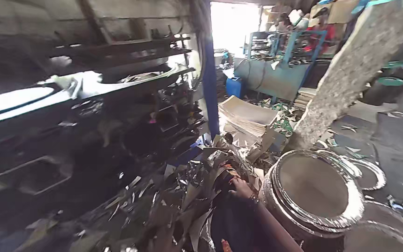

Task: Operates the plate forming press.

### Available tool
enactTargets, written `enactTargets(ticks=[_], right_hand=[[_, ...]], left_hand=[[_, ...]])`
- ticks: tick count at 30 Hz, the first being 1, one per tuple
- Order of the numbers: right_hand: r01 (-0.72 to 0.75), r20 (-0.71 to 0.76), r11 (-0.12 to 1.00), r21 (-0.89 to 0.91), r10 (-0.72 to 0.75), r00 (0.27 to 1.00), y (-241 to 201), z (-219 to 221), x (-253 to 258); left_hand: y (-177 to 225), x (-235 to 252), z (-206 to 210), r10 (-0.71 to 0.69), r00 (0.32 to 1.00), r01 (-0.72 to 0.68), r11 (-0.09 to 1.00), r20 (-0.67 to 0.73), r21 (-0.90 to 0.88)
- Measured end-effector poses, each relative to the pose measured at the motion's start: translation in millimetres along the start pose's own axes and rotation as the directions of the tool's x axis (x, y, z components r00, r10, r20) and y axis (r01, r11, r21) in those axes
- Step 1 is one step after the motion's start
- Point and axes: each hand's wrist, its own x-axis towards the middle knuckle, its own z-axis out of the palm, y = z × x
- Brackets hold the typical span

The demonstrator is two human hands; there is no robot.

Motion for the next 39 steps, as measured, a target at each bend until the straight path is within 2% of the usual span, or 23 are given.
enactTargets(ticks=[2, 4, 9, 15, 16, 18, 20, 21, 24, 26, 29, 31, 33, 34, 37, 39], right_hand=[[-0.074, 0.036, 0.989, -0.128, 0.079, 0.996, -26, 24, 2], [-0.100, 0.009, 0.973, -0.210, 0.104, 0.995, -34, 31, 2], [-0.100, -0.030, 0.983, -0.153, 0.096, 0.995, -13, 25, 8], [-0.104, -0.072, 0.973, -0.207, 0.091, 0.993, -13, 29, 13], [-0.064, -0.081, 0.965, -0.253, 0.044, 0.996, -18, 30, 16], [0.142, -0.096, 0.936, -0.322, -0.182, 0.979, -35, 32, 24], [0.416, -0.093, 0.876, -0.242, -0.448, 0.889, -67, 21, 35], [0.500, -0.099, 0.849, -0.173, -0.520, 0.848, -90, 14, 37], [0.584, -0.134, 0.800, -0.136, -0.599, 0.789, -173, -8, 39], [0.631, -0.159, 0.727, -0.270, -0.680, 0.716, -221, -14, 64], [0.655, -0.071, 0.599, -0.461, -0.760, 0.645, -276, -27, 97], [0.679, -0.158, 0.627, -0.381, -0.768, 0.621, -298, -29, 112], [0.653, -0.281, 0.703, -0.281, -0.711, 0.644, -315, -32, 118], [0.615, -0.297, 0.736, -0.282, -0.677, 0.674, -321, -35, 123], [0.522, -0.167, 0.772, -0.363, -0.605, 0.779, -330, -50, 140], [0.512, -0.102, 0.764, -0.392, -0.589, 0.802, -330, -60, 143]], left_hand=[[-3, -11, 4, 0.028, 1.000, -0.027, 0.999, -0.012, 0.030], [-7, -15, 6, 0.021, 1.000, -0.021, 1.000, -0.022, 0.002], [1, -10, 1, -0.056, 0.995, 0.055, 0.998, 0.081, 0.014], [8, 2, 3, -0.027, 0.989, 0.017, 0.998, 0.147, 0.068], [7, 1, 3, -0.023, 0.989, 0.014, 0.998, 0.147, 0.058], [3, -1, 3, -0.015, 0.989, 0.008, 0.999, 0.144, 0.046], [2, -2, 0, -0.010, 0.990, 0.006, 0.999, 0.143, 0.033], [2, -4, 0, -0.008, 0.991, 0.004, 1.000, 0.133, 0.028], [-1, -7, -2, 0.002, 0.993, -0.004, 1.000, 0.120, 0.011], [-4, -8, -1, 0.009, 0.994, -0.011, 1.000, 0.113, 0.010], [-4, -15, 1, 0.008, 0.996, -0.007, 1.000, 0.092, -0.002], [1, -29, -1, 0.044, 0.996, -0.044, 0.999, 0.073, -0.012], [3, -47, -10, 0.132, 0.983, -0.131, 0.991, 0.125, -0.017], [1, -57, -12, 0.205, 0.972, -0.196, 0.977, 0.116, -0.088], [-8, -83, -17, 0.319, 0.947, -0.304, 0.920, 0.023, -0.248], [-15, -90, -21, 0.348, 0.930, -0.367, 0.864, -0.117, -0.345]])
